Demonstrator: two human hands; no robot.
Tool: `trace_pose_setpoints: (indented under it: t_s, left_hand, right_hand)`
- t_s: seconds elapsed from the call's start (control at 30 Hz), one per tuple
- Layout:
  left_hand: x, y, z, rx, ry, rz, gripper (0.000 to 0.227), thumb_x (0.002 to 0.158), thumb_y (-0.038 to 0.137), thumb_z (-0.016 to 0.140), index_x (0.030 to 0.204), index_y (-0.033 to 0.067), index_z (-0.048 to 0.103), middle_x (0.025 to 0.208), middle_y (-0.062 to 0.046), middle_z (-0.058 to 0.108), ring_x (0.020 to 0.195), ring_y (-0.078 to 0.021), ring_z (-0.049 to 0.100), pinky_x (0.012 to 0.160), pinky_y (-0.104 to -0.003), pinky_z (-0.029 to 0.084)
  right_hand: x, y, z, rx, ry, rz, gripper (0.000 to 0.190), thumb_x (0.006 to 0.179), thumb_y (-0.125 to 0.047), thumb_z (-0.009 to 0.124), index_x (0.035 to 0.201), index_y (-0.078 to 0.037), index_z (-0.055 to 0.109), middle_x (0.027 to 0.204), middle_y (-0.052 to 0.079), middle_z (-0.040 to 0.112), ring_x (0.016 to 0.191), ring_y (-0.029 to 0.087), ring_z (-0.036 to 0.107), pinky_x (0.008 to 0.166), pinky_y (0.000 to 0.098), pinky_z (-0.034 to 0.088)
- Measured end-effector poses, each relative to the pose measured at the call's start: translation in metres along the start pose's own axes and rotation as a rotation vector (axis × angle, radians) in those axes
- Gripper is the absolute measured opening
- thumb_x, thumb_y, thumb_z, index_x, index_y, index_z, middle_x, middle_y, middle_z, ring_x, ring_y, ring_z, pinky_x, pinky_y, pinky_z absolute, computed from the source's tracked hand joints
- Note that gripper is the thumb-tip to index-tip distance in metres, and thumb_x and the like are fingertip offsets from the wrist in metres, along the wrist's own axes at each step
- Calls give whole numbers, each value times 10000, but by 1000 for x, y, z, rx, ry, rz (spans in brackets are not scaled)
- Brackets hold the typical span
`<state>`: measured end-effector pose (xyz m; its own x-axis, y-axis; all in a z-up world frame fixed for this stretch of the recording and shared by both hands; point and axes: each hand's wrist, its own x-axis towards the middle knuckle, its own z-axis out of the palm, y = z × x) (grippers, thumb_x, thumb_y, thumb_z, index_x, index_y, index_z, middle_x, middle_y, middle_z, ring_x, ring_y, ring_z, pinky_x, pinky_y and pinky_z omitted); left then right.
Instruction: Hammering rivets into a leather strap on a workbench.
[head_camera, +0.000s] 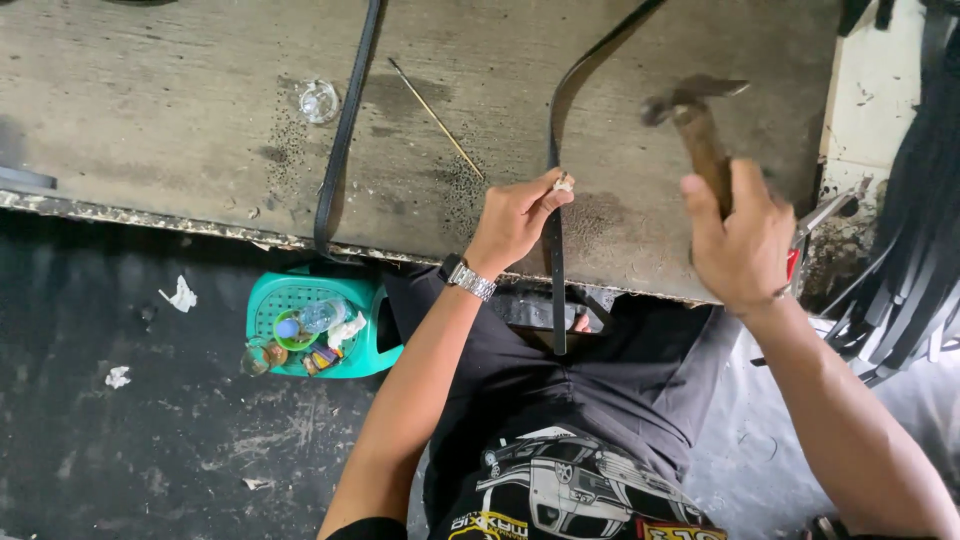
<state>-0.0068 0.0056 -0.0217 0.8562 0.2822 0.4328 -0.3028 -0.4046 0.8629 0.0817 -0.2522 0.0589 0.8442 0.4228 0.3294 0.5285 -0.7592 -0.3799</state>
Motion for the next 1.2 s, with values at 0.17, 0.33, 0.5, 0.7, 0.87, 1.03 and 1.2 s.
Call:
trace_pose_setpoints:
  t_s: [0.17,0.33,0.5,0.7,0.87,1.03,1.2]
  left_hand:
    - [-1,-2,-1,-6,0,-23,276,992,286,713,1194,103,747,851,-171,766,841,-390,730,661,-381,605]
    - [6,5,-2,16,15,-33,267,1000,297,701,1193,119,750,847,-166,765,846,-398,722,681,-392,607]
    - [10,6,-12,23,-5,-122,248,1042,299,636,1206,149,746,850,-141,772,921,-359,714,729,-400,603]
    - [9,5,-14,-714,231,-439,306,1102,173,489,1148,-78,658,1013,-305,740,911,-379,758,809,-479,672]
    - [10,19,-7,-420,147,-323,241,1062,188,594,1122,-3,728,1002,-266,755,920,-328,752,768,-428,664]
    - [13,20,-5,-265,120,-278,212,1040,191,621,1103,41,756,947,-246,757,913,-314,732,710,-390,661]
    - [13,24,-8,-100,102,-191,202,1020,258,647,1074,112,775,834,-153,776,781,-217,770,665,-343,677]
  right_hand:
    - [12,56,42,-485,75,-56,341,1045,-329,750,1273,-109,625,926,122,680,928,357,665,792,531,509]
    - [24,-6,57,-265,29,-255,527,921,-221,758,1398,-41,624,1330,191,591,1334,373,501,1058,537,371]
    - [31,-51,91,7,-402,-478,696,932,-622,598,1350,-65,597,1625,116,411,1529,315,324,1252,554,182]
    - [26,-41,103,76,-296,-501,735,880,-692,612,1434,-212,556,1605,45,440,1524,279,347,1263,538,123]
    - [24,-38,105,45,-264,-526,790,859,-729,615,1409,-164,579,1603,27,449,1530,258,336,1265,530,140]
    - [25,-43,96,14,-408,-487,805,841,-741,605,1388,-151,590,1636,13,381,1570,262,244,1281,554,121]
    - [28,-45,93,49,-467,-435,827,831,-759,614,1388,-148,593,1619,34,376,1568,265,237,1296,532,87]
